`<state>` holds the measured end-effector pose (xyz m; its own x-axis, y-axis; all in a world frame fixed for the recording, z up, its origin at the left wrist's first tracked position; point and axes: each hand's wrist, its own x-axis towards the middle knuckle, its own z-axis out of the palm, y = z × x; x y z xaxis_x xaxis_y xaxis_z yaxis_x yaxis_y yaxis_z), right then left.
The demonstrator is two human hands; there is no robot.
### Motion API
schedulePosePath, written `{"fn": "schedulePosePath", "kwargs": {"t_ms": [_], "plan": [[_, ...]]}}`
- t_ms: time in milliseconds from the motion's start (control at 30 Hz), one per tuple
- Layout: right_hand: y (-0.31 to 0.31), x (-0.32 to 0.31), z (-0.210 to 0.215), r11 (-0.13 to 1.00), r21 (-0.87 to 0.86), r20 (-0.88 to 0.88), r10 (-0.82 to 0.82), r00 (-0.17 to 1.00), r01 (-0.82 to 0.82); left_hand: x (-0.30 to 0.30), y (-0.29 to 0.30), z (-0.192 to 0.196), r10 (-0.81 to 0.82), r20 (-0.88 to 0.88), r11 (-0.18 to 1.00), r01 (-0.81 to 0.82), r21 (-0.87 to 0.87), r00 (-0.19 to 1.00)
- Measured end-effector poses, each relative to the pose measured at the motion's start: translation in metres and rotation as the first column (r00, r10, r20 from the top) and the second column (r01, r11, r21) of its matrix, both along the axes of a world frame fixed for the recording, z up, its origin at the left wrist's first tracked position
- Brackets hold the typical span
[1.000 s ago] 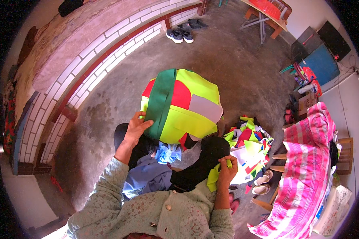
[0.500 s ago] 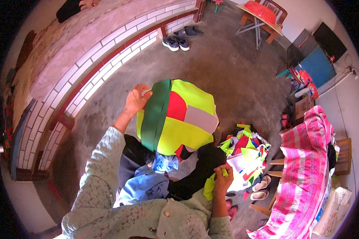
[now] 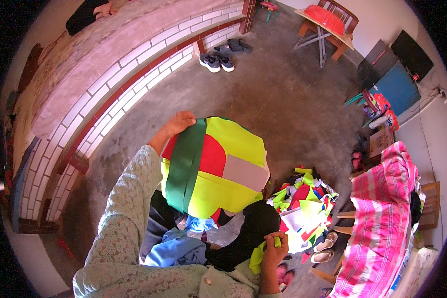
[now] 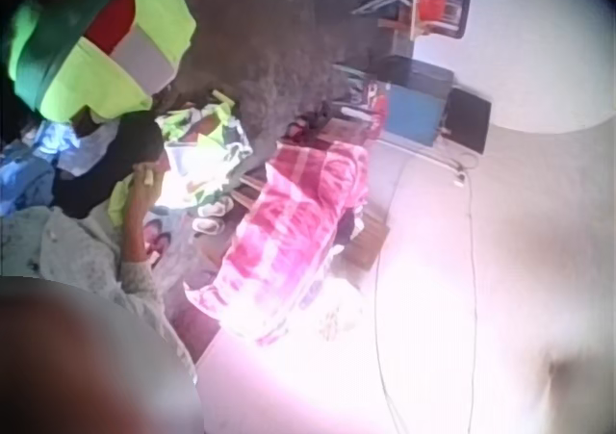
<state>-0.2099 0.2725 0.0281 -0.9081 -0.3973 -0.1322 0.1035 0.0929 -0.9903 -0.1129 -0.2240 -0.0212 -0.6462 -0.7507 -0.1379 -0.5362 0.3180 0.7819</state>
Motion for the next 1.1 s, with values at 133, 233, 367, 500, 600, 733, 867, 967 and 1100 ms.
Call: {"fn": "schedulePosePath", "kwargs": {"t_ms": [133, 233, 367, 500, 600, 733, 867, 967, 1100], "plan": [[0.001, -0.003, -0.004, 1.000, 0.021, -0.042, 0.010, 0.999, -0.009, -0.006, -0.005, 0.011, -0.020, -0.035, 0.999, 0.019, -0.035, 0.999], [0.002, -0.004, -0.007, 1.000, 0.014, -0.058, 0.015, 0.998, -0.014, -0.011, -0.002, 0.029, 0.092, 0.012, 0.981, -0.088, -0.172, 0.996], [-0.001, -0.003, -0.006, 1.000, 0.001, -0.075, 0.017, 0.997, -0.017, -0.013, 0.011, 0.043, 0.144, 0.033, 0.902, -0.118, -0.414, 0.989], [0.001, -0.002, -0.007, 1.000, 0.018, -0.053, 0.017, 0.998, -0.016, -0.005, 0.042, 0.040, 0.187, -0.090, 0.756, -0.202, -0.623, 0.978], [0.001, -0.002, -0.006, 0.999, 0.027, -0.088, 0.031, 0.996, -0.029, 0.009, 0.084, 0.044, 0.155, -0.058, 0.709, -0.152, -0.689, 0.986], [0.001, 0.001, 0.003, 0.997, 0.069, -0.047, 0.037, 0.998, -0.033, 0.023, 0.135, 0.032, 0.085, 0.152, 0.669, 0.057, -0.741, 0.985], [0.003, 0.000, -0.005, 0.998, 0.066, -0.012, 0.003, 1.000, -0.002, 0.011, 0.144, 0.019, 0.073, 0.301, 0.688, 0.171, -0.705, 0.951], [0.001, 0.000, -0.005, 0.999, 0.047, -0.002, 0.025, 1.000, -0.024, 0.017, 0.144, 0.016, 0.106, 0.344, 0.669, 0.189, -0.719, 0.933], [0.003, -0.004, -0.006, 0.989, -0.143, 0.134, 0.045, 0.990, -0.025, 0.022, 0.134, 0.011, 0.084, 0.250, 0.669, 0.131, -0.732, 0.965]]}}
